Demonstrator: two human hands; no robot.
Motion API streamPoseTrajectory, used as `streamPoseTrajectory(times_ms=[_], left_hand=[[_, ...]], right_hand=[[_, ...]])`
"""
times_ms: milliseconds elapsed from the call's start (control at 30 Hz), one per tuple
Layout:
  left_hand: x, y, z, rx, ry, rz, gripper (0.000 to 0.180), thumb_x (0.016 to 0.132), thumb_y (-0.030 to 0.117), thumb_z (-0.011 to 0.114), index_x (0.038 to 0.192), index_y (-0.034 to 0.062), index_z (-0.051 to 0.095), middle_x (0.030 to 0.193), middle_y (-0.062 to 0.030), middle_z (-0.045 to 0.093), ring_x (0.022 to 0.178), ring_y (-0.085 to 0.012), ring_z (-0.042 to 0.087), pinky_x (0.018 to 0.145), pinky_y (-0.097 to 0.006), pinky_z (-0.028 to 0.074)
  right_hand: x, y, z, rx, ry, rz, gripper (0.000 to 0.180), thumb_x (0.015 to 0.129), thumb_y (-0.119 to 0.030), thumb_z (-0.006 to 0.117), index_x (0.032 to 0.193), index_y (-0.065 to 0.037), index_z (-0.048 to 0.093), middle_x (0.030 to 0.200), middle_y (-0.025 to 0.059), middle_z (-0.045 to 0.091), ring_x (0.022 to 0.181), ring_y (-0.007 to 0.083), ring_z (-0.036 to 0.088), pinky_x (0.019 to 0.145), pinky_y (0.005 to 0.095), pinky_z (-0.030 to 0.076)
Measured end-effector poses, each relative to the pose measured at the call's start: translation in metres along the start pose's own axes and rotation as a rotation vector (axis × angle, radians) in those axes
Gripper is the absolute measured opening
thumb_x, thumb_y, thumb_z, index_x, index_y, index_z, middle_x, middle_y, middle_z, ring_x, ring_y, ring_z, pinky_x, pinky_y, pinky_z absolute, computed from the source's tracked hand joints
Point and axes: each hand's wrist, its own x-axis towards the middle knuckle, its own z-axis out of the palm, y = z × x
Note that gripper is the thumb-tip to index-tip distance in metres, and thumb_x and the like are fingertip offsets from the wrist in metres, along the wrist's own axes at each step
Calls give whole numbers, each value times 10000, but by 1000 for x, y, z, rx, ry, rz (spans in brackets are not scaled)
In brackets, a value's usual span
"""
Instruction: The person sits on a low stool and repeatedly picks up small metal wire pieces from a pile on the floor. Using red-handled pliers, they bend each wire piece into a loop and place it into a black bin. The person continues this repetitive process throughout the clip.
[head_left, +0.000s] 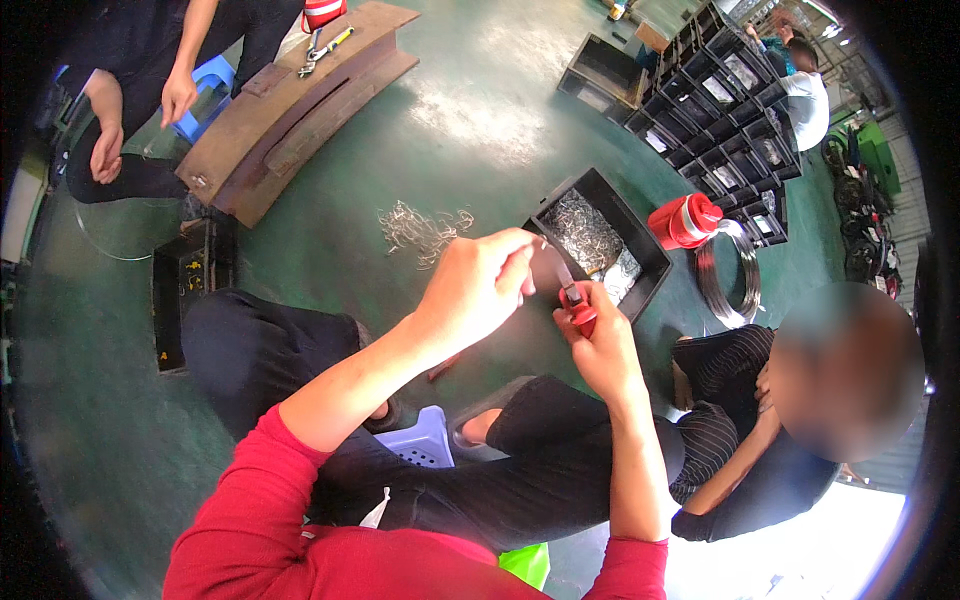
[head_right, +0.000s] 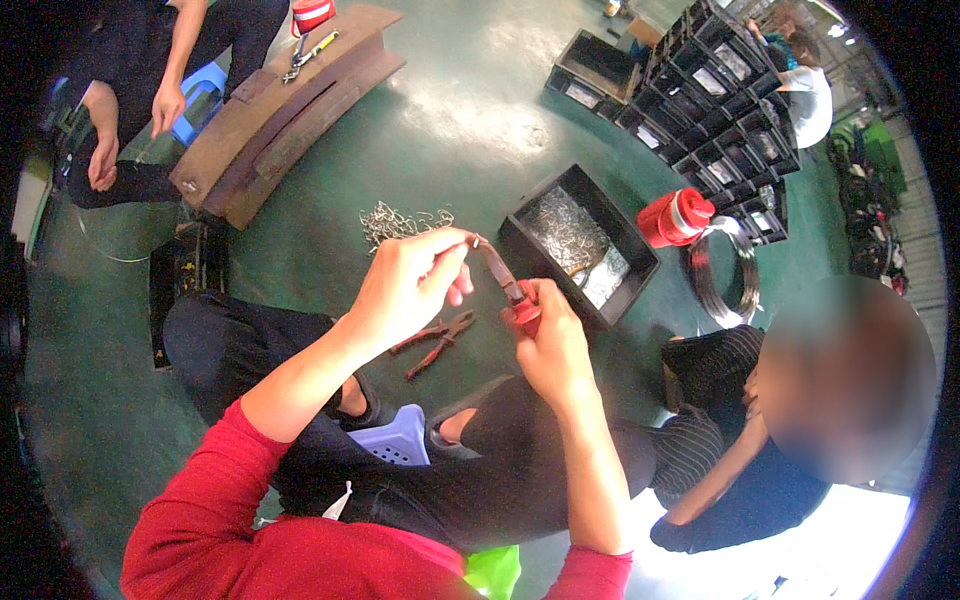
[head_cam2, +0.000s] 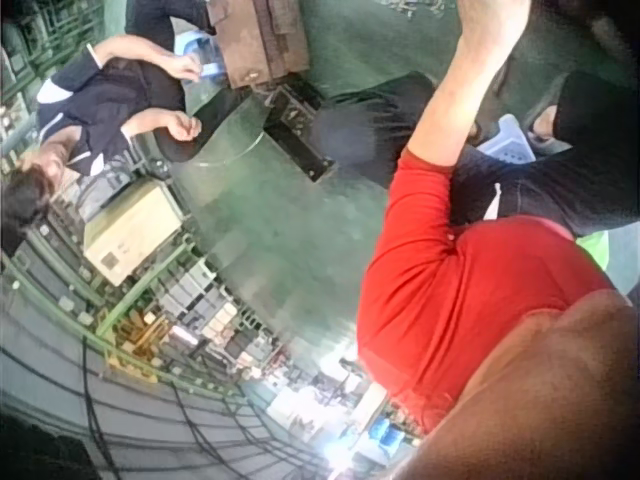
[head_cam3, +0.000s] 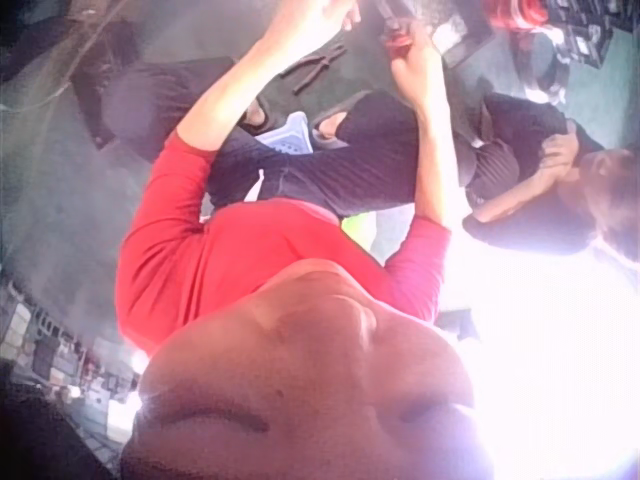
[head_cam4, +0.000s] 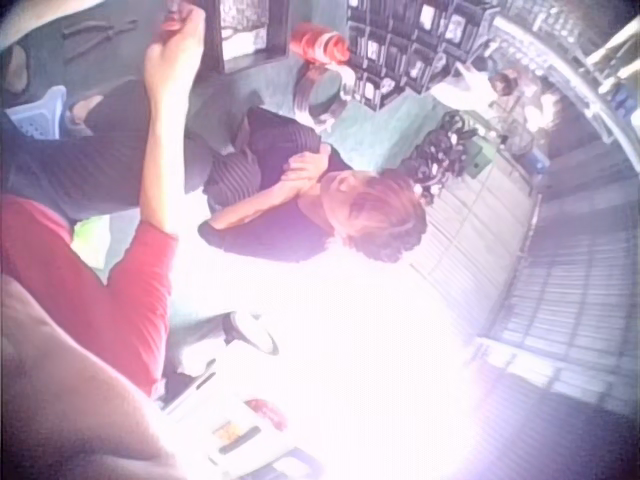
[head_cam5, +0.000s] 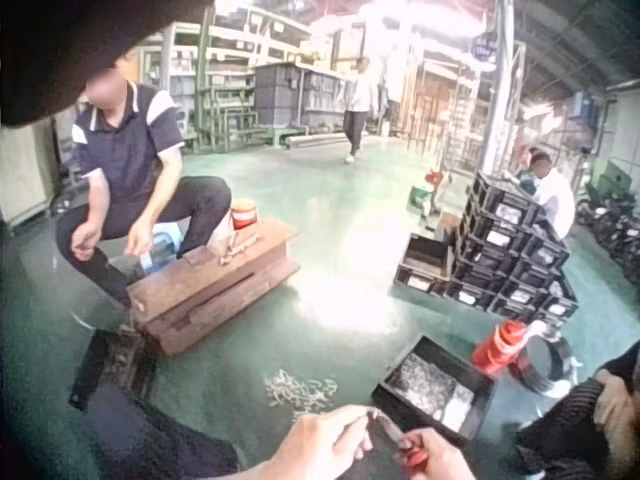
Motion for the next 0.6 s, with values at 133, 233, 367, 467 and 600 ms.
streamPoseTrajectory(times_ms=[133, 233, 367, 467, 600], left_hand=[[12, -9, -14, -360, -27, -178, 271, 1007, 202, 491, 1157, 25, 630, 948, -106, 710, 853, -170, 697, 706, -283, 550], [14, -11, -14, -561, 5, -143, 295, 1005, 198, 492, 1193, 3, 610, 1019, -133, 696, 908, -206, 693, 764, -308, 563], [11, -9, -6, -605, 15, -53, 309, 1006, 196, 495, 1214, -11, 593, 1084, -154, 675, 984, -238, 676, 855, -346, 556], [10, -7, -1, -552, 20, -1, 301, 1011, 183, 480, 1212, -10, 593, 1096, -146, 672, 1020, -247, 666, 876, -349, 549], [9, -7, 3, -586, 13, 55, 292, 1018, 166, 456, 1210, -8, 591, 1104, -126, 673, 1044, -247, 658, 888, -347, 543]], right_hand=[[-2, -7, -9, 445, -419, 379, 272, 909, -161, 643, 1123, -28, 540, 913, 76, 636, 815, 163, 610, 712, 304, 487], [-5, -15, -10, 721, -617, 442, 385, 935, -255, 627, 1220, -18, 521, 1030, 101, 645, 948, 193, 628, 793, 333, 519], [-4, -23, -6, 918, -769, 412, 552, 895, -358, 668, 1276, -1, 490, 1141, 145, 625, 1065, 263, 620, 901, 435, 520], [-3, -26, -4, 1034, -811, 412, 585, 881, -378, 678, 1278, 4, 481, 1159, 162, 612, 1057, 282, 622, 900, 465, 521], [-4, -26, -8, 1120, -828, 461, 552, 884, -365, 678, 1249, 5, 492, 1121, 160, 614, 1029, 285, 627, 885, 474, 526]])
